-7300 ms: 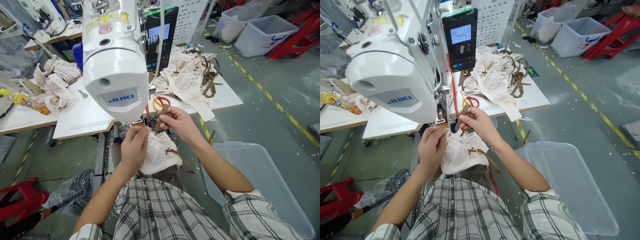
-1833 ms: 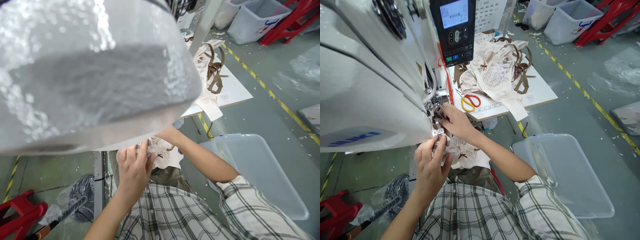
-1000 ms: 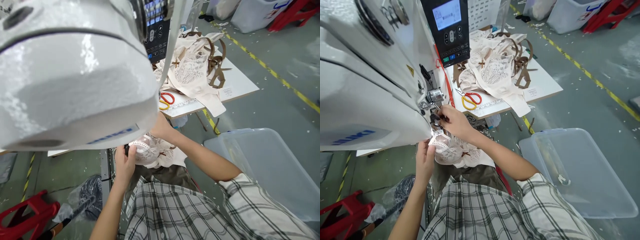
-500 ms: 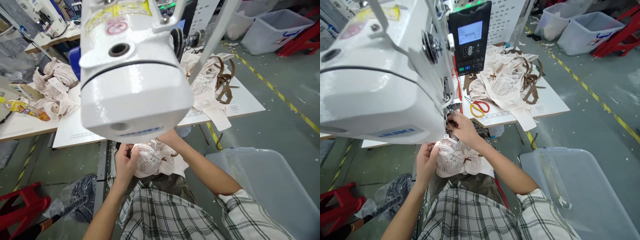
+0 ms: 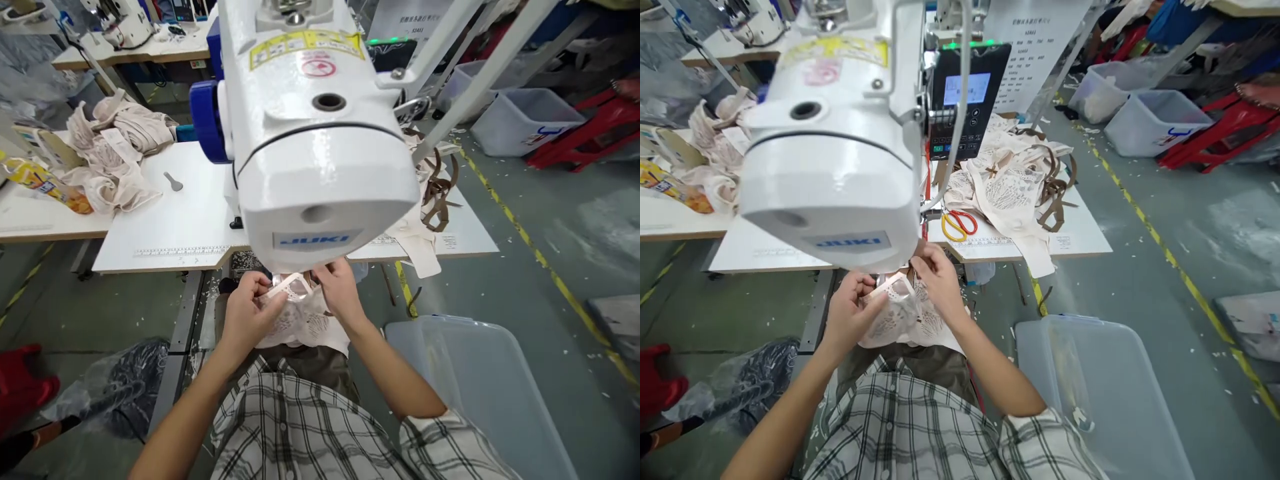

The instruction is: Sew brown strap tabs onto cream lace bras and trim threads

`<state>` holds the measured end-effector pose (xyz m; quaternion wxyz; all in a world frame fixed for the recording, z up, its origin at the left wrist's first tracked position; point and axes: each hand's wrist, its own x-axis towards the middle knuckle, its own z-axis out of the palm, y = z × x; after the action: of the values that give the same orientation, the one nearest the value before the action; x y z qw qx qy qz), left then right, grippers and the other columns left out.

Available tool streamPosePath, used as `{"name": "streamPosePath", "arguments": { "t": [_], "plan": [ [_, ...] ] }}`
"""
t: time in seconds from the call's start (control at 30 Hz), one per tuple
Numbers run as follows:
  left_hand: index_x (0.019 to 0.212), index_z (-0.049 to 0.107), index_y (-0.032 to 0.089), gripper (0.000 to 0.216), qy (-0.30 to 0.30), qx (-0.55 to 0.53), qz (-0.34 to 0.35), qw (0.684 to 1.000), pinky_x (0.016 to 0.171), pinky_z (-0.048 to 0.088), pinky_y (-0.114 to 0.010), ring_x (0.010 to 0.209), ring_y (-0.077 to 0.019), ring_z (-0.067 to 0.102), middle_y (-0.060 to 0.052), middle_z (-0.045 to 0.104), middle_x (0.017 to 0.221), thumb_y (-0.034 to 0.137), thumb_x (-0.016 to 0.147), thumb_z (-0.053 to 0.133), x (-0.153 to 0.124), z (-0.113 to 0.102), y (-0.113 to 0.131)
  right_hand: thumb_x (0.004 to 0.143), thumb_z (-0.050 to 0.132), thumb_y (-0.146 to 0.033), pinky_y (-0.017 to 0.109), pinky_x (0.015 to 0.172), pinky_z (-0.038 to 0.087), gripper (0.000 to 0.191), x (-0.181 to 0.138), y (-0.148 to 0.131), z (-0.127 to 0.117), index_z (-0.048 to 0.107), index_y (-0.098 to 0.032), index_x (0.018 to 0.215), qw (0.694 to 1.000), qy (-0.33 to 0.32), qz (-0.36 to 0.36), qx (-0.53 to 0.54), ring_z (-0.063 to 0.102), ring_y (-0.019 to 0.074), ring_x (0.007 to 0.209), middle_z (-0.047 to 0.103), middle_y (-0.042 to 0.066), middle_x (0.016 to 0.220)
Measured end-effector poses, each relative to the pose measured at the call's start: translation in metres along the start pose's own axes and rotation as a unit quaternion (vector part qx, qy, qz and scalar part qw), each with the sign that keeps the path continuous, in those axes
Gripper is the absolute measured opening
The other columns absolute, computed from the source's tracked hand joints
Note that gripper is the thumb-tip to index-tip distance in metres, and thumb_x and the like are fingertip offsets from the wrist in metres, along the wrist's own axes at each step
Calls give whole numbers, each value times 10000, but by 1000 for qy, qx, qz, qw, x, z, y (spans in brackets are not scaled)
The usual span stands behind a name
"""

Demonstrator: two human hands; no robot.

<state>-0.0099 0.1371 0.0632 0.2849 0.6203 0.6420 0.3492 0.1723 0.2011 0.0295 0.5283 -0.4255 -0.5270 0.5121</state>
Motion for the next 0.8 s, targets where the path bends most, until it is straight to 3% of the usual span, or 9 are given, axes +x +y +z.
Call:
{"name": "streamPosePath", "arguments": {
  "t": [0.07,0.13,0.2,0.27,0.37,0.53,0.63,0.8],
  "plan": [
    [864,560,217,327,4,99,83,992,521,296,-250,526,-124,469,47,549,632,476,797,748,-6,-3,-2,980,586,-414,227,557,479,171,-39,3,-5,624,-248,977,998,15,-3,63,495,63,558,615,-3,938],
    [711,512,218,326,50,185,203,960,524,231,-279,510,-134,437,38,496,552,435,828,726,-14,-5,-6,980,596,-396,231,524,507,147,-81,2,-11,640,-257,968,995,-12,-38,95,548,52,523,645,8,1011],
    [625,444,219,354,118,220,311,917,539,210,-309,502,-142,399,30,437,500,333,883,657,-23,-7,-11,950,647,-345,268,572,578,97,-116,-4,-14,680,-255,958,988,-96,-102,66,652,94,574,696,32,1039],
    [625,420,221,333,165,212,369,890,552,214,-323,501,-145,368,31,417,493,244,889,622,-33,-9,-13,921,687,-281,301,660,625,120,-138,-13,-14,721,-254,1034,973,-175,-145,38,724,150,673,746,50,1007],
    [643,413,223,301,200,193,373,885,560,215,-330,510,-148,347,36,403,501,179,888,581,-47,-13,-11,922,679,-198,288,723,639,288,-150,-28,-7,710,-256,1203,954,-228,-192,36,757,177,785,781,43,970],
    [671,461,219,261,232,182,358,886,570,252,-318,525,-144,366,32,438,529,138,897,563,-70,-23,-2,877,693,-78,305,804,652,475,-155,-45,4,652,-235,1323,896,-202,-394,-46,761,198,930,787,69,1035],
    [671,463,220,260,243,173,368,881,555,238,-311,503,-138,352,37,421,520,149,893,579,-81,-28,2,870,695,-64,314,829,655,438,-163,-51,7,653,-168,1293,863,-198,-457,-81,757,208,963,782,107,1031],
    [664,460,221,280,256,168,379,873,549,223,-310,488,-136,337,35,419,508,199,899,611,-97,-34,6,890,653,-42,313,851,656,321,-180,-57,12,668,-136,1196,854,-202,-474,-80,743,202,997,765,123,1032]
  ]
}}
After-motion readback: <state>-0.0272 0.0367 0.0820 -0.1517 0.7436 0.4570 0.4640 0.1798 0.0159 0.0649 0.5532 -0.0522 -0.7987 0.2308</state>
